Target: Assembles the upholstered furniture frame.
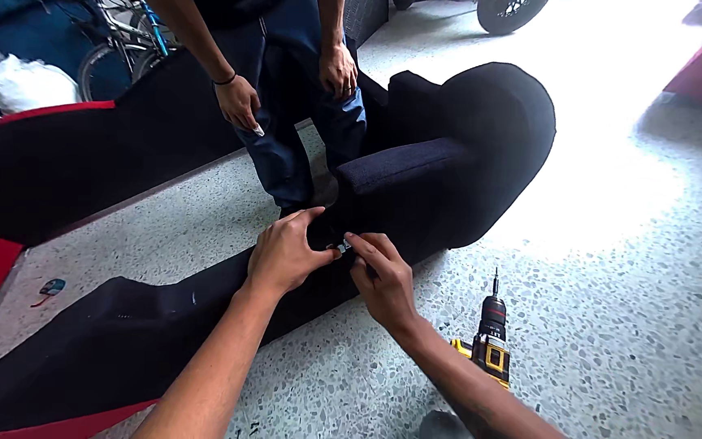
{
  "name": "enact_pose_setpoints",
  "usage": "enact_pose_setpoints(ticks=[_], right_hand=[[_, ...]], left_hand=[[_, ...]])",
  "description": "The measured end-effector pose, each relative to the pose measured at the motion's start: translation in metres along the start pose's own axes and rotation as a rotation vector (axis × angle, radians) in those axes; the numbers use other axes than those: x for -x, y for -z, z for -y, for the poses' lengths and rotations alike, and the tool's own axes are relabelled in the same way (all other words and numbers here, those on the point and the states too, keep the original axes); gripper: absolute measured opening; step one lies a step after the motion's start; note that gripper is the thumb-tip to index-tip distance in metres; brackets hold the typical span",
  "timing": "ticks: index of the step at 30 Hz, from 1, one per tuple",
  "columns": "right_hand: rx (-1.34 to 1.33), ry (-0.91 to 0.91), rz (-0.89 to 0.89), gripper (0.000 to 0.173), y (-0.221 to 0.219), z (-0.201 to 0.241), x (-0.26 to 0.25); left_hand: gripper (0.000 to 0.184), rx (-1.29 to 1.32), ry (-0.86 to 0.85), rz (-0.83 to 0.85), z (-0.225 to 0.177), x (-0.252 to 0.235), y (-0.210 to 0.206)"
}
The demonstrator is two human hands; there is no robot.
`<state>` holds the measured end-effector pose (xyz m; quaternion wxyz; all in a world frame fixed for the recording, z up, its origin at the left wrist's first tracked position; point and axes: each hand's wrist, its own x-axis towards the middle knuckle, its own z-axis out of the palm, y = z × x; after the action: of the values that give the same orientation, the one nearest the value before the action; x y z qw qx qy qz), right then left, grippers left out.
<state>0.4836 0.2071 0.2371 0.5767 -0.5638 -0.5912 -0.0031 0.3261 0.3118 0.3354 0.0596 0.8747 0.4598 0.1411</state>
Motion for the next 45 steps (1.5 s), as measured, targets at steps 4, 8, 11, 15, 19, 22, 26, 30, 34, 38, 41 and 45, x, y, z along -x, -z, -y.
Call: enact_pose_setpoints(ticks=[4, 8, 11, 15, 19, 22, 26, 30, 34, 38, 41, 45], right_hand=[[0.233, 0.084, 0.202, 0.047, 0.028, -0.004, -0.017], [0.419, 0.134, 0.411, 0.056, 0.049, 0.007, -0.033], [0.474, 0.130, 0.522, 0.057, 0.062, 0.016, -0.046], [0.496, 0.154, 0.562, 0.058, 0.067, 0.021, -0.050], [0.548, 0.166, 0.558, 0.062, 0.068, 0.020, -0.049], [0.574, 0.169, 0.607, 0.067, 0.068, 0.018, -0.050], [0.598, 0.204, 0.645, 0.067, 0.073, 0.019, -0.056], [0.643, 0.223, 0.687, 0.067, 0.080, 0.026, -0.064], [0.668, 0.229, 0.702, 0.068, 0.078, 0.027, -0.067], [0.711, 0.176, 0.792, 0.067, 0.077, 0.033, -0.082], [0.720, 0.137, 0.880, 0.062, 0.077, 0.044, -0.097], [0.723, 0.239, 0.848, 0.062, 0.088, 0.040, -0.090]], left_hand=[[0.080, 0.002, -0.010, 0.001, -0.001, -0.003, 0.000], [0.080, 0.008, -0.021, 0.010, 0.001, -0.001, 0.001], [0.080, 0.006, -0.014, 0.017, -0.002, -0.002, 0.002], [0.079, 0.003, 0.007, 0.025, -0.002, -0.001, 0.003], [0.079, 0.004, 0.006, 0.034, -0.003, -0.001, 0.002], [0.080, 0.004, 0.008, 0.037, -0.001, 0.000, 0.001], [0.080, -0.006, 0.002, 0.028, -0.002, -0.001, 0.002], [0.079, 0.011, 0.013, 0.033, -0.004, -0.001, 0.005], [0.078, 0.017, 0.019, 0.050, -0.003, -0.002, 0.005], [0.078, 0.012, 0.011, 0.061, -0.003, -0.003, 0.005], [0.076, 0.019, 0.017, 0.048, -0.004, 0.000, 0.009], [0.076, 0.041, 0.031, 0.045, -0.006, 0.000, 0.009]])
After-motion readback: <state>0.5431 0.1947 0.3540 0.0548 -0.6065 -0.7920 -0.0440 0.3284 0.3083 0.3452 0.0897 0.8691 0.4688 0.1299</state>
